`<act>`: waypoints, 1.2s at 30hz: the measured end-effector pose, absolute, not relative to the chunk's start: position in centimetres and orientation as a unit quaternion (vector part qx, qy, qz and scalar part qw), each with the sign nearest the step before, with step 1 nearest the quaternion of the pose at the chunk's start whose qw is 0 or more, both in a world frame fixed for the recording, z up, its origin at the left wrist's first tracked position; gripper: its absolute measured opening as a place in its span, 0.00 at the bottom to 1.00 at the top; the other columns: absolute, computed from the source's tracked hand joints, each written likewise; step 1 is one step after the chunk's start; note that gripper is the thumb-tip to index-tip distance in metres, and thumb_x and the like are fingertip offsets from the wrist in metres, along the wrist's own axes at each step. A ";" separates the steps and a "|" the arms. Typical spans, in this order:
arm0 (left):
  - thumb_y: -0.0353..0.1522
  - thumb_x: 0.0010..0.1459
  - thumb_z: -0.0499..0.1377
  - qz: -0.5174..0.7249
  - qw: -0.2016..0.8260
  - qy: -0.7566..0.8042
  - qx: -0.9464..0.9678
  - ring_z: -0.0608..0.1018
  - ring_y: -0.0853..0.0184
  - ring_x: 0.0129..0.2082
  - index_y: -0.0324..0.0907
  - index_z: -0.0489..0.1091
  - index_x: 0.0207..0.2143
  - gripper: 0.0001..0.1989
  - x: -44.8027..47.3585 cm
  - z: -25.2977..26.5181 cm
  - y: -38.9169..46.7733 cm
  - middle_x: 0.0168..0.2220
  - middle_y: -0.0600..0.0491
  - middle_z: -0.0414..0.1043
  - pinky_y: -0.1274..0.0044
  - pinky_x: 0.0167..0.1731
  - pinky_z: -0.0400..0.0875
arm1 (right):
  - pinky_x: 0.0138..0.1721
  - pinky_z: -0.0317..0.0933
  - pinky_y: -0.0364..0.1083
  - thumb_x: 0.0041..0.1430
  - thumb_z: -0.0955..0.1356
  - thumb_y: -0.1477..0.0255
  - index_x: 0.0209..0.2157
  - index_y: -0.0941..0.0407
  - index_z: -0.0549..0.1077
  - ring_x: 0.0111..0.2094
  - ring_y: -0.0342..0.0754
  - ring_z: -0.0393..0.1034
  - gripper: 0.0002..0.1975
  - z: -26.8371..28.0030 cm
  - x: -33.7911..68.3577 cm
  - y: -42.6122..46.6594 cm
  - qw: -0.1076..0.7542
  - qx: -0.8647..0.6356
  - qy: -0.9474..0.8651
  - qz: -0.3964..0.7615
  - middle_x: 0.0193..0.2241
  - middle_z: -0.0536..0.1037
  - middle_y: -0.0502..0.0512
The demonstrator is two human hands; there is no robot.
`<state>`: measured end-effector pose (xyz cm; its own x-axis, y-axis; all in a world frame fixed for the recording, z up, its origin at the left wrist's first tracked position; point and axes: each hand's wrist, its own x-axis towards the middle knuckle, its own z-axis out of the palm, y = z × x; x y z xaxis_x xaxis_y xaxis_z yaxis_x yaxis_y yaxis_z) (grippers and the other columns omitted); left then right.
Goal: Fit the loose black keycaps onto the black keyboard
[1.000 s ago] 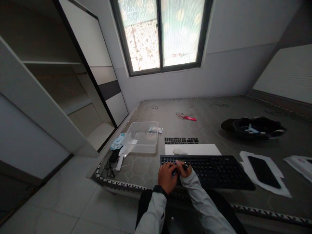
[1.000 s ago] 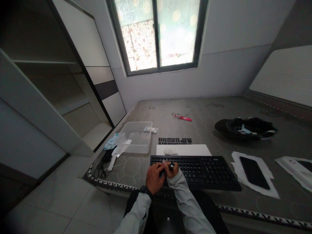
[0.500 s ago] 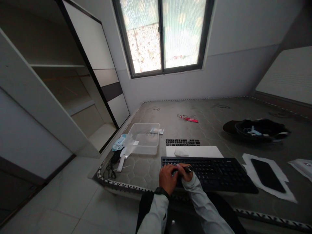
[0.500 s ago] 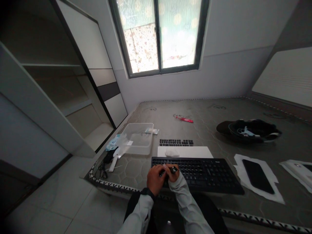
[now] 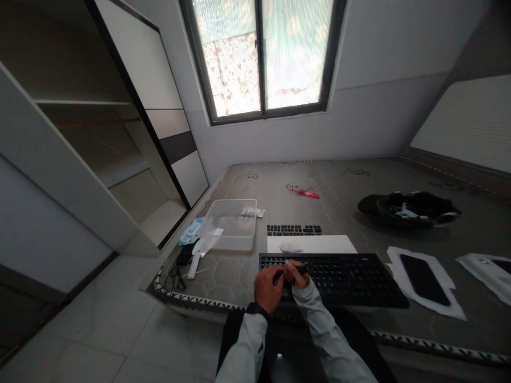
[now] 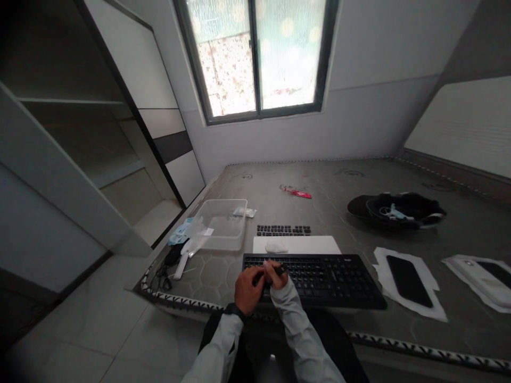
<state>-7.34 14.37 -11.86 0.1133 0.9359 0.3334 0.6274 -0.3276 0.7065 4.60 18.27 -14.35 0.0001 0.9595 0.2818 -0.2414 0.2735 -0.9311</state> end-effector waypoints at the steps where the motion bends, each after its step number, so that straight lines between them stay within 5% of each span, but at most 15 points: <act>1: 0.31 0.60 0.57 0.383 0.202 0.542 0.720 0.76 0.65 0.41 0.48 0.75 0.41 0.08 -7.4 -11.8 14.4 0.40 0.55 0.79 0.72 0.43 0.66 | 0.17 0.48 0.44 0.55 0.66 0.47 0.11 0.52 0.58 0.13 0.39 0.49 0.31 -14.1 4.6 18.3 0.621 -0.342 -0.497 0.501 0.10 0.56 0.44; 6: 0.37 0.59 0.61 0.385 0.227 0.568 0.691 0.76 0.66 0.35 0.47 0.75 0.36 0.06 -7.6 -12.6 14.7 0.33 0.56 0.77 0.74 0.38 0.67 | 0.13 0.42 0.43 0.54 0.66 0.45 0.12 0.51 0.54 0.11 0.38 0.45 0.31 -12.6 5.4 18.3 0.648 -0.340 -0.462 0.501 0.08 0.51 0.42; 11: 0.36 0.55 0.64 0.397 0.223 0.577 0.678 0.74 0.69 0.31 0.45 0.73 0.36 0.07 -7.6 -13.3 14.8 0.32 0.58 0.76 0.76 0.36 0.67 | 0.18 0.48 0.44 0.59 0.62 0.48 0.15 0.52 0.59 0.15 0.40 0.51 0.28 -11.4 8.4 18.0 0.593 -0.465 -0.560 0.343 0.12 0.57 0.44; 16: 0.32 0.54 0.64 0.408 0.226 0.574 0.673 0.76 0.69 0.33 0.46 0.70 0.42 0.12 -7.6 -13.5 14.8 0.37 0.57 0.77 0.76 0.37 0.68 | 0.27 0.55 0.45 0.61 0.61 0.54 0.18 0.54 0.70 0.22 0.45 0.67 0.25 -11.1 10.7 17.5 0.340 -0.547 -0.749 0.159 0.18 0.74 0.52; 21: 0.27 0.52 0.63 0.397 0.234 0.575 0.676 0.76 0.69 0.34 0.47 0.69 0.43 0.16 -7.6 -13.8 14.9 0.38 0.57 0.78 0.76 0.38 0.68 | 0.37 0.64 0.47 0.57 0.67 0.64 0.42 0.47 0.79 0.38 0.54 0.78 0.13 -10.5 10.9 16.9 0.126 -0.603 -0.776 0.133 0.36 0.84 0.53; 28: 0.25 0.50 0.62 0.386 0.228 0.569 0.690 0.74 0.69 0.33 0.48 0.69 0.45 0.19 -7.7 -13.6 14.9 0.38 0.59 0.78 0.76 0.38 0.68 | 0.49 0.67 0.50 0.57 0.66 0.69 0.51 0.43 0.76 0.48 0.54 0.76 0.20 -10.7 11.0 17.5 0.125 -0.540 -0.809 0.196 0.48 0.81 0.50; 36: 0.29 0.53 0.61 0.359 0.225 0.575 0.700 0.73 0.67 0.33 0.49 0.70 0.48 0.18 -7.7 -13.1 14.8 0.37 0.57 0.78 0.74 0.39 0.67 | 0.50 0.67 0.50 0.57 0.66 0.70 0.48 0.44 0.78 0.48 0.53 0.76 0.18 -11.7 11.0 18.0 0.145 -0.531 -0.805 0.221 0.47 0.82 0.50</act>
<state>-7.69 14.76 -13.15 0.0816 0.9665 0.2435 0.6436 -0.2376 0.7275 10.98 17.96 -11.68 -0.3928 0.9196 -0.0012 0.7910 0.3372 -0.5106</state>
